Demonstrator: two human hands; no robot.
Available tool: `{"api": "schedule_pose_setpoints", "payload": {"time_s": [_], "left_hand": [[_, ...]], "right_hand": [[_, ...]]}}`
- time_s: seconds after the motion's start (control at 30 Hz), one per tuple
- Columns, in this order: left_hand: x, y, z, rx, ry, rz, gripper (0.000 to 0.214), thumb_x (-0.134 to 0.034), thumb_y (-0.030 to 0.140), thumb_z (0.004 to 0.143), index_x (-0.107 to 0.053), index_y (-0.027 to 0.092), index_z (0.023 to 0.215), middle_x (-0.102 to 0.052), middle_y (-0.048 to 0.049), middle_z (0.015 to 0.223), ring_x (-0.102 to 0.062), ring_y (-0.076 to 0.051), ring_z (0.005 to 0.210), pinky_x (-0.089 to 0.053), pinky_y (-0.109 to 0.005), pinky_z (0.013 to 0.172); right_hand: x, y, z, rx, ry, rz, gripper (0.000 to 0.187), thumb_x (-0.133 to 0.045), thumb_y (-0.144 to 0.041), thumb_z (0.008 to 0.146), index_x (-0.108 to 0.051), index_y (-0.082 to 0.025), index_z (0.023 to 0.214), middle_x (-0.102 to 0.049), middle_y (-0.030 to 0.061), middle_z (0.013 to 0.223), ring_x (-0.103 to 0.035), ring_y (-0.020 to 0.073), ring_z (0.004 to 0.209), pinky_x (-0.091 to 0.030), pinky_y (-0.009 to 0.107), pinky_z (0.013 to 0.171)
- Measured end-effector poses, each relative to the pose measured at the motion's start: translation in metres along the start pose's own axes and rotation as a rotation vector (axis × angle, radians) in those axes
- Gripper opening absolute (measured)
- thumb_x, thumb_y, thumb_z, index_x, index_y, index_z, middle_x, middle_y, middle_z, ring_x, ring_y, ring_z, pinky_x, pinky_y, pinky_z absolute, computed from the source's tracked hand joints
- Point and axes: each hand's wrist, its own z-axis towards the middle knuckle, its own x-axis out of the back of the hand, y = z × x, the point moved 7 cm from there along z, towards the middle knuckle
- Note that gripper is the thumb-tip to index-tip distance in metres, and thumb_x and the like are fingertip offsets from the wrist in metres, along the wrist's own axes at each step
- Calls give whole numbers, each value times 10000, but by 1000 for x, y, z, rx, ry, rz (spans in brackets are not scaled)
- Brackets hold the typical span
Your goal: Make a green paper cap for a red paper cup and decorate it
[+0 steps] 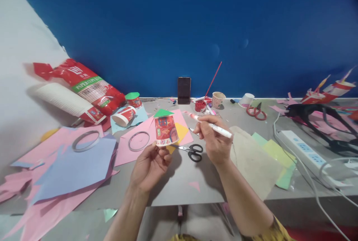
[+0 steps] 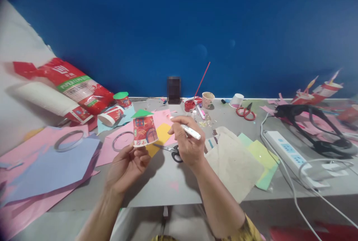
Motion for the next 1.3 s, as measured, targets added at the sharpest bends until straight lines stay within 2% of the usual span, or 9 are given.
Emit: {"api": "schedule_pose_setpoints", "payload": {"time_s": [0.1, 0.27, 0.37, 0.53, 0.9, 1.03, 1.13, 1.2, 1.3], "left_hand": [[-5, -4, -6, 71, -36, -75, 203, -464, 127, 958, -589, 159, 802, -582, 3, 609, -569, -101, 466, -474, -215, 457], [-14, -4, -14, 111, -107, -161, 193, -469, 138, 954, -531, 180, 777, -578, 11, 620, -565, -85, 452, -449, -199, 450], [-18, -3, -18, 119, -137, -176, 190, -479, 142, 954, -512, 188, 772, -576, 18, 629, -560, -74, 449, -450, -194, 453], [-21, -7, -20, 152, -145, -206, 199, -466, 158, 957, -511, 187, 766, -554, 25, 611, -555, -70, 429, -437, -195, 438], [-23, -10, -21, 188, -122, -144, 230, -454, 125, 967, -525, 169, 754, -555, 30, 619, -492, -28, 379, -384, -161, 403], [-22, -8, -15, 124, -131, -75, 249, -472, 132, 998, -560, 161, 767, -609, 12, 661, -482, -24, 407, -405, -153, 427], [-22, -9, -11, 28, -133, 6, 200, -561, 193, 987, -622, 156, 800, -693, -39, 743, -615, -94, 546, -501, -201, 503], [-22, -9, -9, -57, -152, 57, 130, -678, 217, 920, -660, 157, 806, -728, -59, 799, -702, -173, 702, -581, -281, 608], [-21, -9, -9, -173, -170, 69, 166, -852, 173, 751, -715, 158, 844, -730, -28, 787, -698, -179, 724, -599, -301, 649]], "right_hand": [[1, -1, 1, 14, -9, -30, 107, -593, -230, 967, -668, -210, 1041, -691, -3, 744, -626, 125, 593, -514, 254, 569], [-20, -20, -4, 179, -260, -111, 197, -639, -152, 863, -621, -227, 1045, -673, 2, 864, -617, 128, 664, -521, 261, 615], [-30, -27, -12, 289, -335, -146, 224, -616, -134, 867, -592, -233, 1067, -647, 5, 862, -608, 148, 702, -515, 286, 648], [-33, -31, -20, 442, -245, -239, 257, -591, -79, 904, -587, -255, 1091, -661, 7, 826, -607, 176, 719, -495, 305, 661], [-29, -35, -19, 476, -176, -359, 345, -584, -42, 883, -607, -292, 1120, -682, -3, 804, -611, 190, 713, -490, 309, 662], [-30, -32, -20, 486, -165, -391, 315, -577, -50, 887, -608, -284, 1096, -658, -6, 765, -599, 187, 696, -479, 304, 645], [-32, -30, -22, 498, -186, -419, 318, -563, -57, 899, -601, -277, 1126, -644, 1, 772, -582, 188, 692, -465, 308, 632], [-35, -29, -26, 517, -232, -424, 317, -562, -71, 906, -594, -265, 1154, -625, 4, 773, -564, 188, 688, -453, 312, 633], [-41, -29, -32, 557, -306, -430, 335, -556, -83, 897, -592, -245, 1188, -600, 11, 773, -542, 193, 687, -437, 320, 640]]}}
